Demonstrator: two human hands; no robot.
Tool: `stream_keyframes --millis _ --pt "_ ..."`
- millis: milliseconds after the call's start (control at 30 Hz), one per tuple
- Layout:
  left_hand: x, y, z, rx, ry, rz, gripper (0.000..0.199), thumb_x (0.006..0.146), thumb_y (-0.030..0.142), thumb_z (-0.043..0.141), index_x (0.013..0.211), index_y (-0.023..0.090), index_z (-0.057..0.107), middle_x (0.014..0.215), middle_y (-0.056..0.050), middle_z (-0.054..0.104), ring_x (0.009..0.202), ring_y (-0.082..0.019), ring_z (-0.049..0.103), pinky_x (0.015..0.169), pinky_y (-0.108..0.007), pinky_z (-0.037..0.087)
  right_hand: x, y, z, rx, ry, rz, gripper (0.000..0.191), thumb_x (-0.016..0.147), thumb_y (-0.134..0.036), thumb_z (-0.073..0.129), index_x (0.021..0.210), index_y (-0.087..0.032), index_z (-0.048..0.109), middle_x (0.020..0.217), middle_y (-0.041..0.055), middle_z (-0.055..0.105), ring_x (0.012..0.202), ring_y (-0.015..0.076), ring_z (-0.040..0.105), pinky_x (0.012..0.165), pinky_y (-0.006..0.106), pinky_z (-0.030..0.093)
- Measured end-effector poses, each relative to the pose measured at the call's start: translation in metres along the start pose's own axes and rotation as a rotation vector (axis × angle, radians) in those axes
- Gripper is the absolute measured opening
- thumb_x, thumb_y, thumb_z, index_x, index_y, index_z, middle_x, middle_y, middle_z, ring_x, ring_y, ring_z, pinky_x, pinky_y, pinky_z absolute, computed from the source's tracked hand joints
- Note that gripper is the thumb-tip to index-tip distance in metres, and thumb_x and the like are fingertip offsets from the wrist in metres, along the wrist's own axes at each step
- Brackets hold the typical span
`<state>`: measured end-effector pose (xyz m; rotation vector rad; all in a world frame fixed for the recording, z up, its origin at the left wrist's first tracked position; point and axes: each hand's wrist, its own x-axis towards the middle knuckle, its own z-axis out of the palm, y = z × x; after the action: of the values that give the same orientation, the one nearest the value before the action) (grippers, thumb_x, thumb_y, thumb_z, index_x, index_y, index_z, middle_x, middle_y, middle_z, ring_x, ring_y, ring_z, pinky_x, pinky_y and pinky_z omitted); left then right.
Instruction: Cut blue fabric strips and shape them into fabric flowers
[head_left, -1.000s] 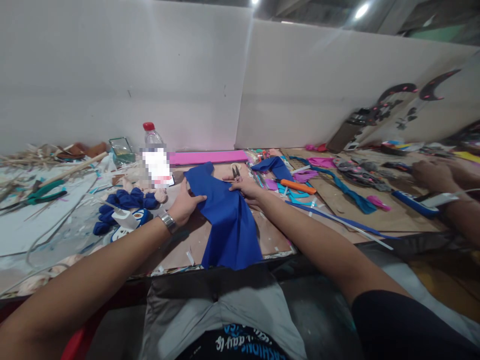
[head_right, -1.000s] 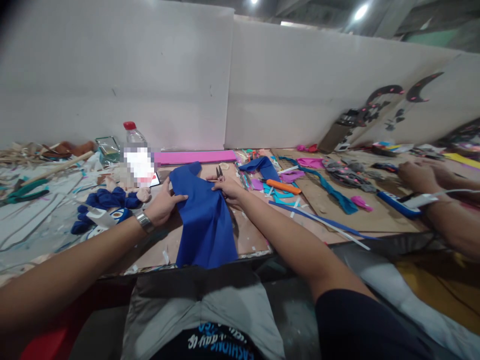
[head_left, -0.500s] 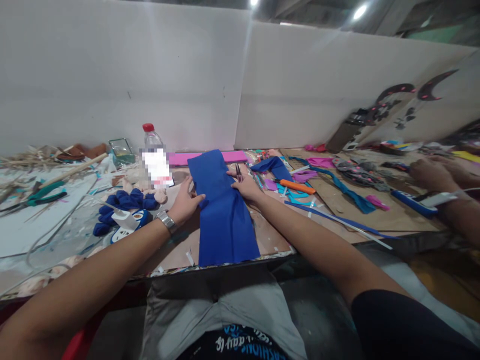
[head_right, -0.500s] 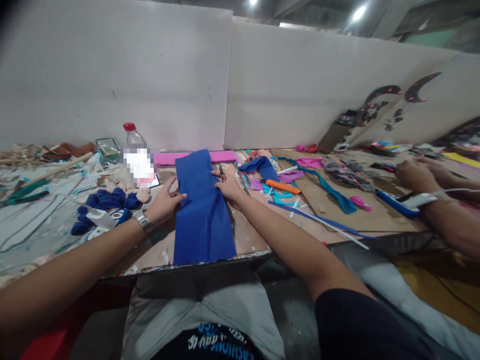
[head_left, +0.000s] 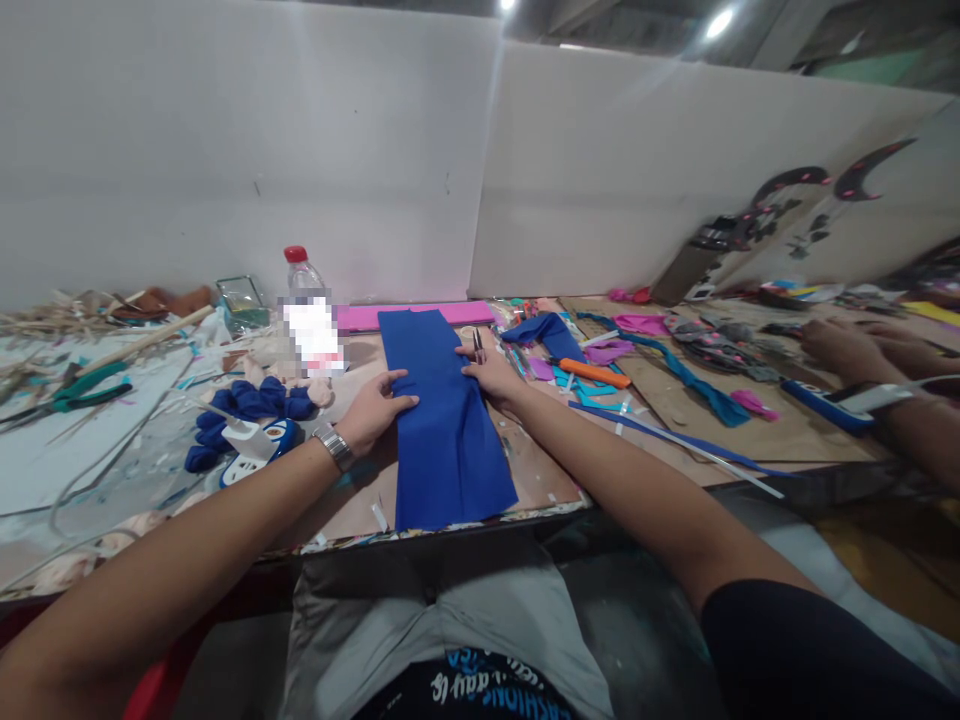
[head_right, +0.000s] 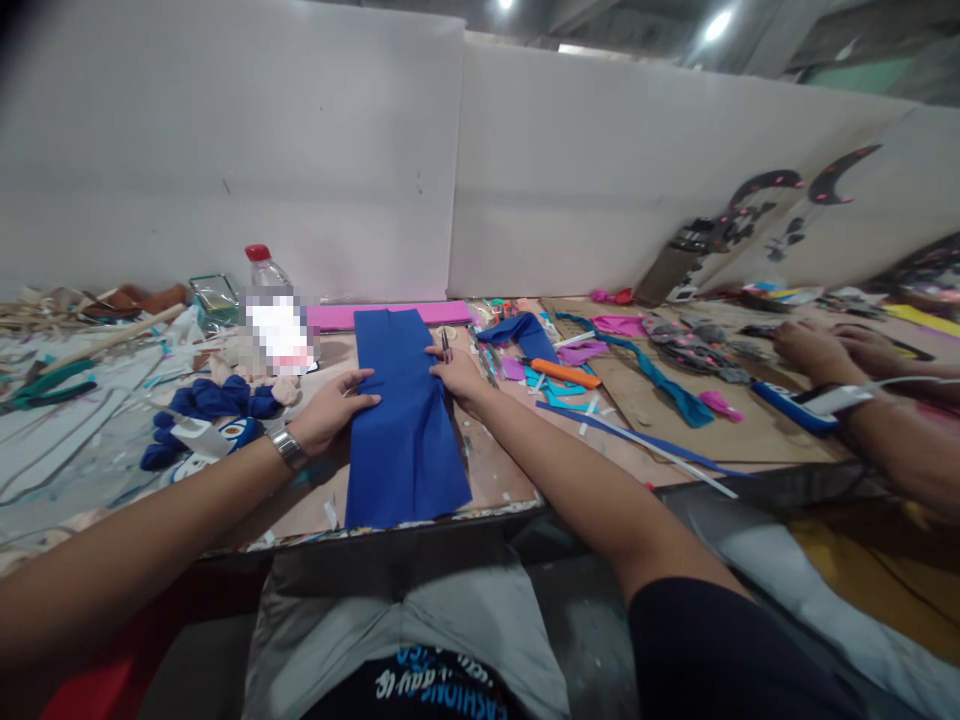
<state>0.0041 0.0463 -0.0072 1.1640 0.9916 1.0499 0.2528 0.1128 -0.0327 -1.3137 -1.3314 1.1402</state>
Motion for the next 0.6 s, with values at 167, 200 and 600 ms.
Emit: stream_keyframes --millis 167,200,600 --pt "-0.0041 -0.0007 0.0045 -0.05 -0.032 0.011 0.06 0.066 0.017 0.087 0.12 0.02 0.063 0.123 -0.011 0.069 0.114 -0.026 0.066 0.106 -0.048 0.052 -0.0002 -0.0002 -0.0021 0.022 0.06 -0.04 0.036 0.099 -0.033 0.068 0.132 -0.017 0.062 0.131 0.0099 0.066 0.114 0.0231 0.068 0.098 0.045 0.059" --pt "-0.0048 -0.0006 0.0051 -0.061 -0.037 0.01 0.059 0.066 0.017 0.087 0.119 0.02 0.062 0.123 -0.01 0.069 0.111 -0.025 0.067 0.103 -0.047 0.053 -0.0004 -0.0004 -0.0025 0.026 0.074 -0.048 0.036 0.098 -0.028 0.069 0.132 -0.019 0.062 0.13 0.0089 0.067 0.114 0.0217 0.067 0.101 0.043 0.058" --pt "-0.0054 0.0033 0.0041 -0.067 -0.022 -0.005 0.054 0.065 0.018 0.089 0.113 0.019 0.064 0.117 -0.008 0.07 0.107 -0.024 0.068 0.1 -0.043 0.055 0.0019 -0.0006 -0.0079 -0.025 0.129 -0.04 0.039 0.101 -0.038 0.066 0.133 -0.017 0.062 0.133 0.0108 0.065 0.114 0.0245 0.067 0.096 0.046 0.06"
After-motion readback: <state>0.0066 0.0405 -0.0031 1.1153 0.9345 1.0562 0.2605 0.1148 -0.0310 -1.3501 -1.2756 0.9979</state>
